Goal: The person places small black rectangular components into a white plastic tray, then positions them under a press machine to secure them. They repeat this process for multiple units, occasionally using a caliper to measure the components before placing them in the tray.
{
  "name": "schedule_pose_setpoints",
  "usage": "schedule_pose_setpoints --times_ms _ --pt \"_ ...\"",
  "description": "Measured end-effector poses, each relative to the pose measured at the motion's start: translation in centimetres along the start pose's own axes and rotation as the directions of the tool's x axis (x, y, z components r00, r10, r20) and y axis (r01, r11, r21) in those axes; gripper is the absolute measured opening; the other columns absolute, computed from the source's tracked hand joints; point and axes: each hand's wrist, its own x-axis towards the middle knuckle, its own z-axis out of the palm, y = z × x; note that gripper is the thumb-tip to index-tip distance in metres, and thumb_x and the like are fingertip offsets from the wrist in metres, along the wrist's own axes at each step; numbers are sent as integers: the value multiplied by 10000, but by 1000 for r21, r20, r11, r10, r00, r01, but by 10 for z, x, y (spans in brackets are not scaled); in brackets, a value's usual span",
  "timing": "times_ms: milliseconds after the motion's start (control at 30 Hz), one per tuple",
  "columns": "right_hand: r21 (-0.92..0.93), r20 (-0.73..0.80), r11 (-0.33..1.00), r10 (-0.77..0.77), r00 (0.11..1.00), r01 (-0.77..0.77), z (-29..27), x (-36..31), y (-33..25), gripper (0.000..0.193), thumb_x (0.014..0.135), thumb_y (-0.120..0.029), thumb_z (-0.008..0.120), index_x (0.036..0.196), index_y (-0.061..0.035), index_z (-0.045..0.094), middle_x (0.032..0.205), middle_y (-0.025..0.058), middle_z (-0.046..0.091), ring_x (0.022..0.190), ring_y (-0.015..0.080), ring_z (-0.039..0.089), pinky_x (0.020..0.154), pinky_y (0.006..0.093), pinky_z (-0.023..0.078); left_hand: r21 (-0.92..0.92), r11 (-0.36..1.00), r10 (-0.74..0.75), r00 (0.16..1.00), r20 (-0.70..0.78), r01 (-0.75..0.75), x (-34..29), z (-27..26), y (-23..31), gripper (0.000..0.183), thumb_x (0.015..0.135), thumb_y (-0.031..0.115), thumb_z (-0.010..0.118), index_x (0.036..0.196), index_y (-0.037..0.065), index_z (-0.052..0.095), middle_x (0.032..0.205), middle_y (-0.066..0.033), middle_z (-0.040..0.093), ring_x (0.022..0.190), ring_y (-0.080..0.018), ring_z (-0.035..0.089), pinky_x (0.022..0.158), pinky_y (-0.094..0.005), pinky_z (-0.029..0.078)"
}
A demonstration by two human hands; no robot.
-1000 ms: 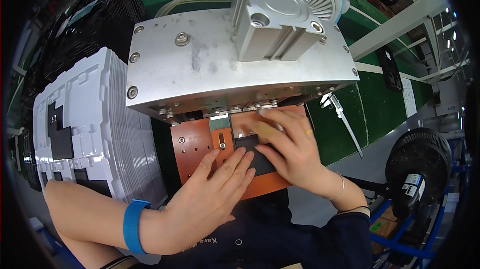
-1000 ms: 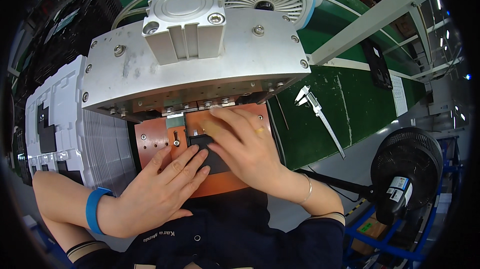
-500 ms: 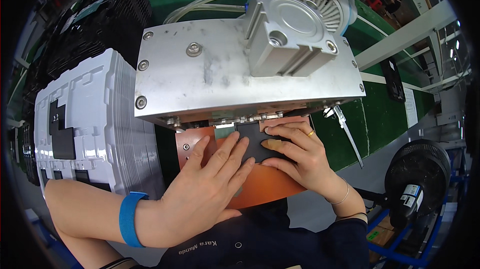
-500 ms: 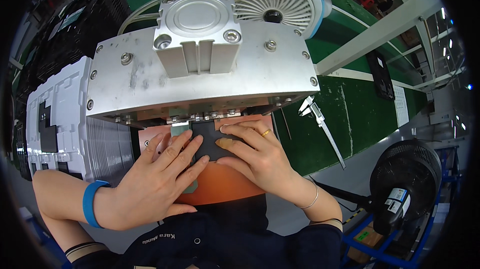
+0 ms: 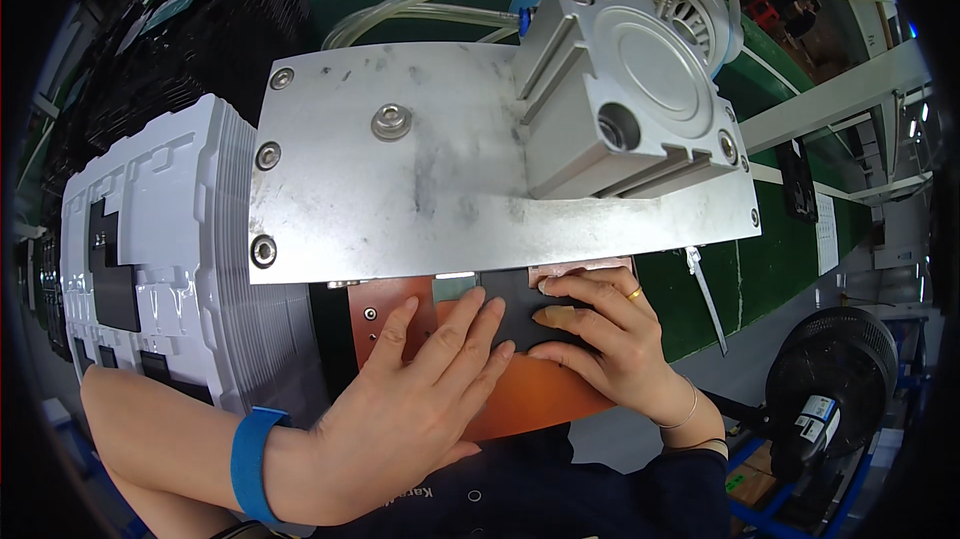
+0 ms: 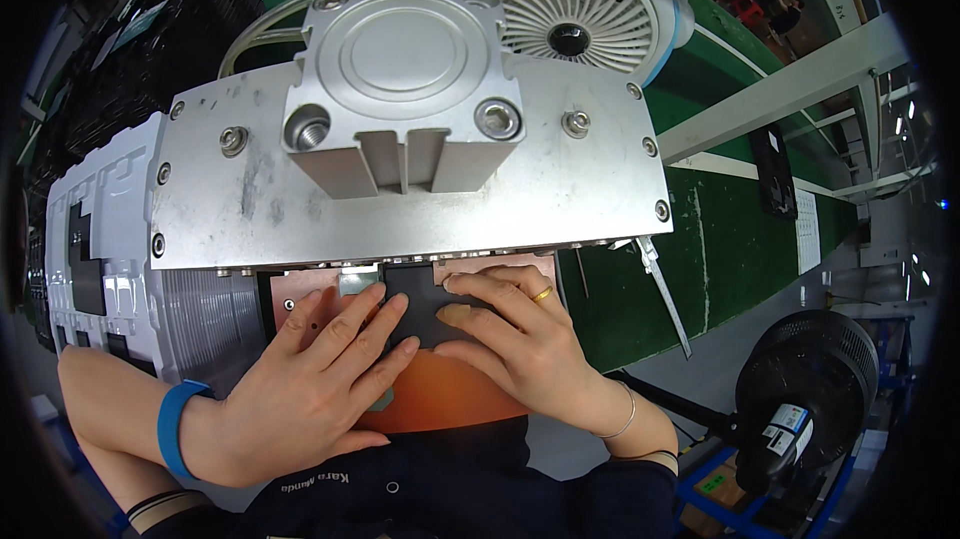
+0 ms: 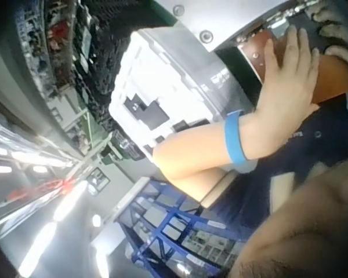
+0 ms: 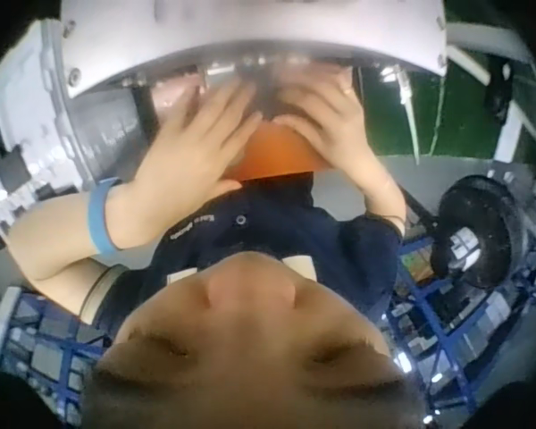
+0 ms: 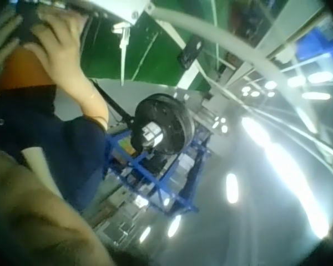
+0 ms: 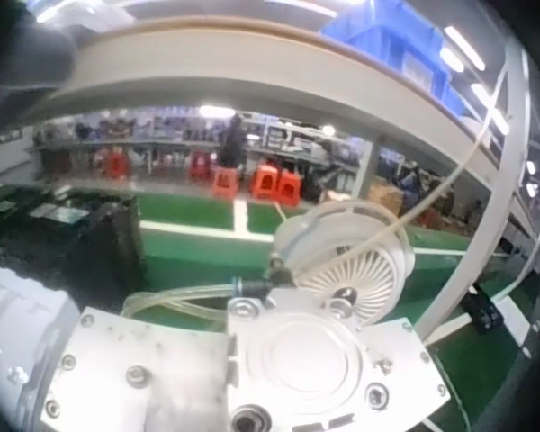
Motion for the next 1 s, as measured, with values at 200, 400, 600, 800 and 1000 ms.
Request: schedule_pose_setpoints --times_ms 200,400,600,800,1000 --pt "26 21 1000 2 1000 -3 -1 1 4 314 666 -225 813 913 -71 696 1104 62 649 969 241 564 818 339 491 -29 1000 -7 1000 20 8 1 -1 -1 798 752 582 657 1358 85 507 1466 -173 392 1408 -326 303 1091 -545 311" --pt "46 37 999 21 999 -23 -2 2 3 303 663 -244 814 894 -88 696 1107 45 656 954 213 566 812 320 473 -58 998 -18 999 39 20 3 -6 0 790 751 586 653 1358 100 511 1469 -156 395 1419 -319 288 1094 -549 310" --pt "17 40 1000 23 999 -23 -2 -1 5 300 666 -265 818 889 -103 698 1072 36 659 895 203 576 792 311 457 -52 998 -18 999 46 20 4 -7 -1 778 745 585 657 1352 117 523 1455 -145 411 1403 -317 311 1097 -542 312" --pt "4 44 1000 24 999 -24 -2 0 5 311 651 -290 827 874 -111 707 957 25 658 832 195 586 751 307 458 -75 997 -18 999 42 21 4 -6 -2 767 741 578 665 1346 125 534 1443 -141 421 1374 -330 343 1097 -545 313" --pt "-9 -2 1000 -4 1000 4 1 3 7 344 614 -326 840 851 -110 717 821 15 667 744 176 603 673 291 455 -87 996 -21 999 38 24 3 -6 -3 771 739 575 671 1346 121 533 1447 -142 416 1372 -339 343 1095 -548 314"
